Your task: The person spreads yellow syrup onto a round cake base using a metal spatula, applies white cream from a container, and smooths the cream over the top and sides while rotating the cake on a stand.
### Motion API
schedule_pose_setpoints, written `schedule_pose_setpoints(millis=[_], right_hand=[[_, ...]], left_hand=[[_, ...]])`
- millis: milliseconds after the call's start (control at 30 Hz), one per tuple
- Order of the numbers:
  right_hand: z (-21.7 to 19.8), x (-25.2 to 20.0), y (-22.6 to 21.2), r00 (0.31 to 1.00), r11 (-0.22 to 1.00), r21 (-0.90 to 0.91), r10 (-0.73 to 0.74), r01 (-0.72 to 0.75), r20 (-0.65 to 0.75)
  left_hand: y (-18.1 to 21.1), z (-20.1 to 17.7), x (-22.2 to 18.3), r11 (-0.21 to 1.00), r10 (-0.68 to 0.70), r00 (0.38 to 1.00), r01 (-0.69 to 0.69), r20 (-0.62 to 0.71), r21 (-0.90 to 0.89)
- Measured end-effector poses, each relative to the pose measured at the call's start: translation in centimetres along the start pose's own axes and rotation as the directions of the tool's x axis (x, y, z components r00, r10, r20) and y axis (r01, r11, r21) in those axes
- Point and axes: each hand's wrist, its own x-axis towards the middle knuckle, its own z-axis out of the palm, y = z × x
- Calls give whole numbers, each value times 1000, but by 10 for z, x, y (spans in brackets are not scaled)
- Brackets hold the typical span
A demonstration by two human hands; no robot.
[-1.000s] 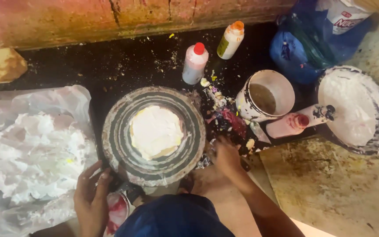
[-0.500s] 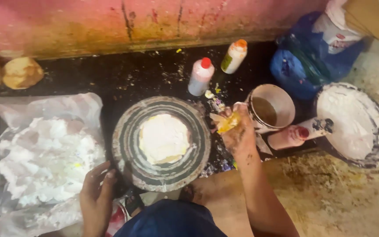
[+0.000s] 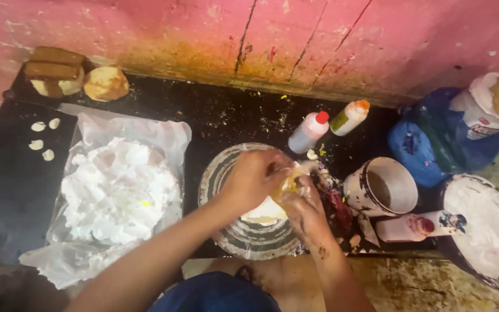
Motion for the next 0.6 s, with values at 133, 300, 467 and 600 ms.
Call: schedule_pose_setpoints(millis=[133, 300, 467, 600], right_hand=[[8, 9, -1, 985, 999, 15, -35, 38, -167], [11, 33, -16, 939, 974, 208, -17, 94, -345], [16, 50, -12, 903, 996, 35, -60, 83, -426], [31, 65, 0, 915, 997, 15, -58, 70, -399]], left_hand=[[26, 7, 28, 996, 79, 981, -87, 178, 33], [31, -26, -3, 974, 227, 964, -224, -138, 39], [-16, -60, -66, 980, -200, 953, 192, -227, -58], [-42, -63, -111, 880, -474, 831, 456, -289, -132]])
